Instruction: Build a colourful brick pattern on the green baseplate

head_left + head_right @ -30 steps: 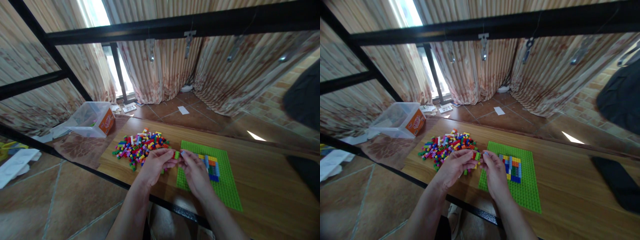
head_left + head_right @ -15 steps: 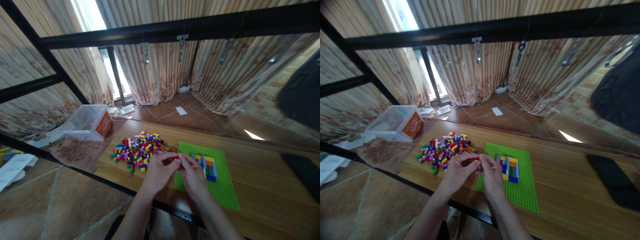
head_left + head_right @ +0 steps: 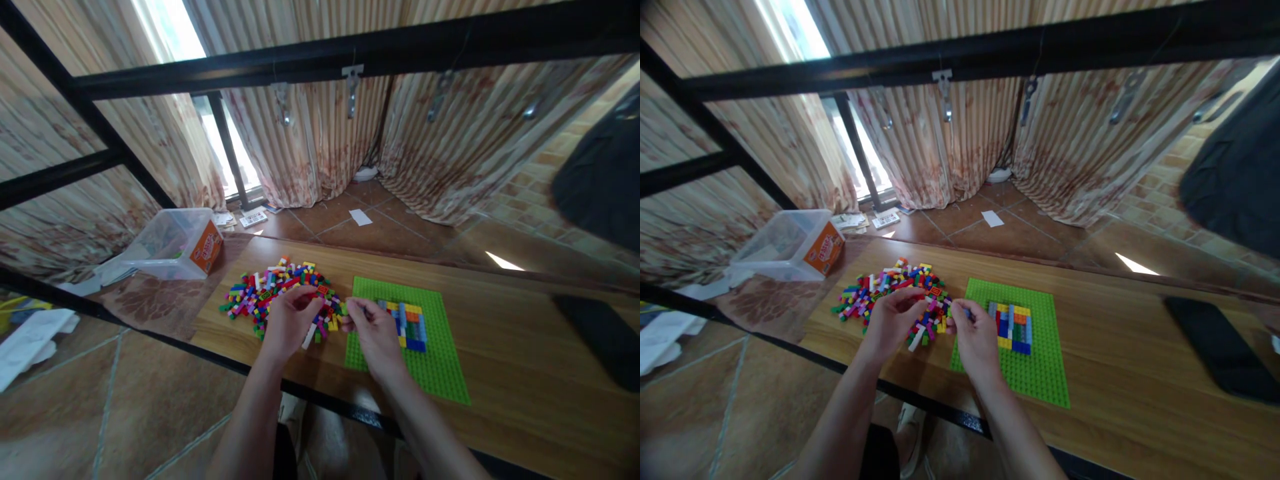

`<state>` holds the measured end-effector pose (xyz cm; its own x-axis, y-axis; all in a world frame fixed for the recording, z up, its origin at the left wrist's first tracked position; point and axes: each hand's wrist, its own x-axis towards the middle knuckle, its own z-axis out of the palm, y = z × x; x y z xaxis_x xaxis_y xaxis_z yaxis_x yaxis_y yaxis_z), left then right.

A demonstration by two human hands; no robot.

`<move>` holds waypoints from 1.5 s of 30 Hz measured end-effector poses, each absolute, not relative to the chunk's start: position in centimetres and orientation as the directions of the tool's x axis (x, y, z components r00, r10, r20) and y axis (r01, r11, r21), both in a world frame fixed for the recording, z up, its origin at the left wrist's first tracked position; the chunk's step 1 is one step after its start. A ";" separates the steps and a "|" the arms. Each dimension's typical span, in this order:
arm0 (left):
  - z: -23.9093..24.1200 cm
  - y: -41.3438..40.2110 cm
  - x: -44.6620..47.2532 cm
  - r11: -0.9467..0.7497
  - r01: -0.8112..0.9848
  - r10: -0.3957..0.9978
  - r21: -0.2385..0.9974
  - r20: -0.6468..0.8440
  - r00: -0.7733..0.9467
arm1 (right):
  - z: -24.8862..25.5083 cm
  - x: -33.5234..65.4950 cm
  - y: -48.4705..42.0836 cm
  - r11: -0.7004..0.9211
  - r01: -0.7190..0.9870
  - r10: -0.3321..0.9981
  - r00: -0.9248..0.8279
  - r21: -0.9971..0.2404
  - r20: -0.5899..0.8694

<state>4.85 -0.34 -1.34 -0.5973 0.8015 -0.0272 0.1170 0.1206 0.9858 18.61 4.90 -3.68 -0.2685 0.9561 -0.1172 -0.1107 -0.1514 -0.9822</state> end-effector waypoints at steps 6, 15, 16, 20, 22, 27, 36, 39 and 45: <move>-2.6 -0.7 2.6 0.302 0.636 0.799 0.710 0.175 -0.575 | -5.0 18.9 5.4 0.102 0.238 0.946 -0.325 -0.966 0.020; -1.8 -1.0 3.7 0.318 0.778 0.891 0.542 0.109 -0.440 | -4.9 17.3 5.4 0.344 0.317 0.879 -0.440 -0.884 0.185; -1.8 -1.0 3.8 0.310 0.784 0.897 0.537 0.107 -0.428 | -5.0 17.2 5.4 0.349 0.310 0.874 -0.449 -0.884 0.187; -1.5 -1.2 3.9 0.299 0.806 0.917 0.511 0.079 -0.390 | -5.3 16.8 5.5 0.326 0.257 0.864 -0.472 -0.910 0.177; -1.5 -1.3 3.8 0.309 0.814 0.920 0.492 0.061 -0.386 | -5.5 16.6 5.6 0.296 0.215 0.863 -0.478 -0.931 0.164; -1.5 -1.4 3.5 0.318 0.818 0.922 0.479 0.047 -0.385 | -5.6 16.7 5.7 0.200 0.124 0.887 -0.444 -0.972 0.125; -0.8 -1.1 3.7 0.322 0.811 0.920 0.488 0.041 -0.390 | -4.0 18.3 6.6 -0.094 -0.133 0.958 -0.281 -0.987 -0.054; -1.0 -0.9 3.6 0.331 0.806 0.915 0.491 0.043 -0.402 | -3.5 20.0 7.6 -0.097 -0.250 0.978 -0.206 -0.963 -0.045; -0.7 -0.6 3.6 0.384 0.803 0.900 0.456 0.007 -0.435 | -2.7 25.3 10.1 -0.099 -0.336 0.992 -0.106 -0.937 -0.067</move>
